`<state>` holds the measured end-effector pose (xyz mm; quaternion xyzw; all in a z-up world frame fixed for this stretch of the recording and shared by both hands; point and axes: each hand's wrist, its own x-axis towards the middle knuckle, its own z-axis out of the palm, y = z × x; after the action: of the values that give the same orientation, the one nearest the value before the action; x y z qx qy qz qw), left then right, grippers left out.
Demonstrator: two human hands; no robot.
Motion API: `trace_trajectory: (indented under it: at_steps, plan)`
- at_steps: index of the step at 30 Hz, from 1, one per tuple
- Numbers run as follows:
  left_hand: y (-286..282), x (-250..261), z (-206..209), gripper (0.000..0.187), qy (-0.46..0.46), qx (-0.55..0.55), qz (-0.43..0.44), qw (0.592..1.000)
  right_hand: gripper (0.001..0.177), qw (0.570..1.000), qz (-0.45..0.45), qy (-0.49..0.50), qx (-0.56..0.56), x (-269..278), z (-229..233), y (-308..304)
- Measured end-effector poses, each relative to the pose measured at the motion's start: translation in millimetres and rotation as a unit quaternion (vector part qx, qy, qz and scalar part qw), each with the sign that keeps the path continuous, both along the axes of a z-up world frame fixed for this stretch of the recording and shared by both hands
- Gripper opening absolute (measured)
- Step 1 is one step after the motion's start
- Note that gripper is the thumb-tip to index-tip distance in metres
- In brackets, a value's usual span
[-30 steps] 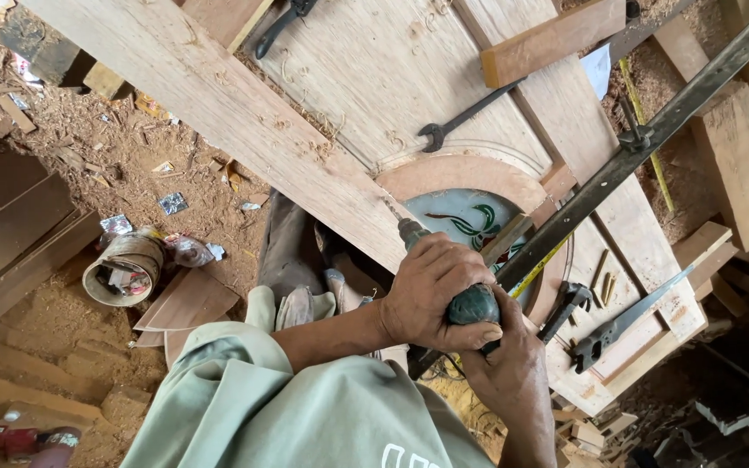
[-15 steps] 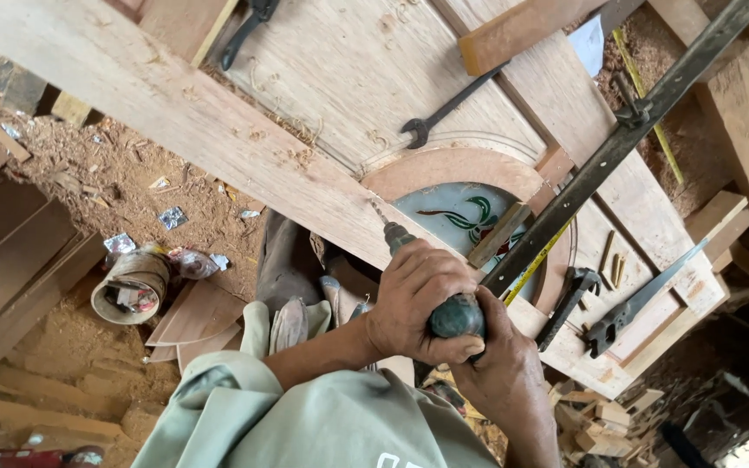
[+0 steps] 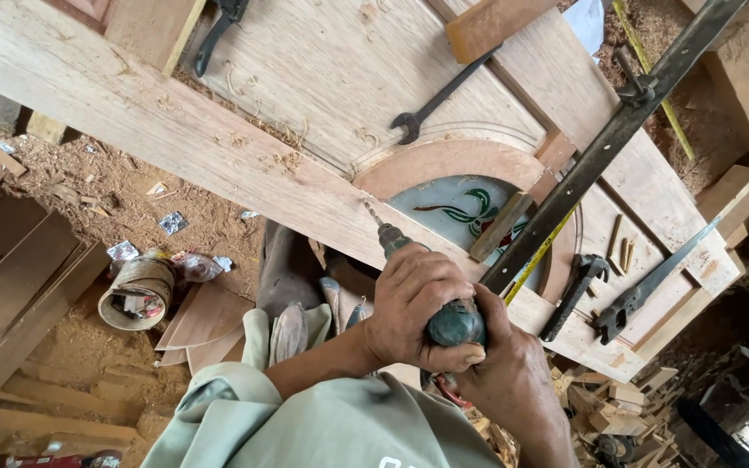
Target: Assembling a wooden door by drilling holes and hammering in wooden pegs to secure decorative elements.
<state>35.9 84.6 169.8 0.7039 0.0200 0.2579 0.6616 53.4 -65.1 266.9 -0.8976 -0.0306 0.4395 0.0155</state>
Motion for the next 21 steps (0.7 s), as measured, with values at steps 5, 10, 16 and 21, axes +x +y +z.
trace_trajectory:
  at_steps: [5, 10, 16, 21]
  plan:
    - [2, 3, -2, 0.058, 0.010, -0.015, 0.024, 1.000, 0.081, 0.999, -0.012, 0.018, -0.039, 15, 6, 19]
    - [6, 9, 2, 0.056, 0.024, -0.030, 0.066, 0.997, 0.071, 0.997, 0.010, 0.030, -0.063, 30, 12, 36]
    - [7, 11, -1, 0.052, 0.031, -0.057, 0.082, 0.994, 0.069, 0.997, 0.012, 0.017, -0.079, 40, 15, 53]
    - [10, 12, -4, 0.052, 0.033, -0.062, 0.096, 0.993, 0.073, 0.993, 0.009, 0.045, -0.113, 49, 16, 71]
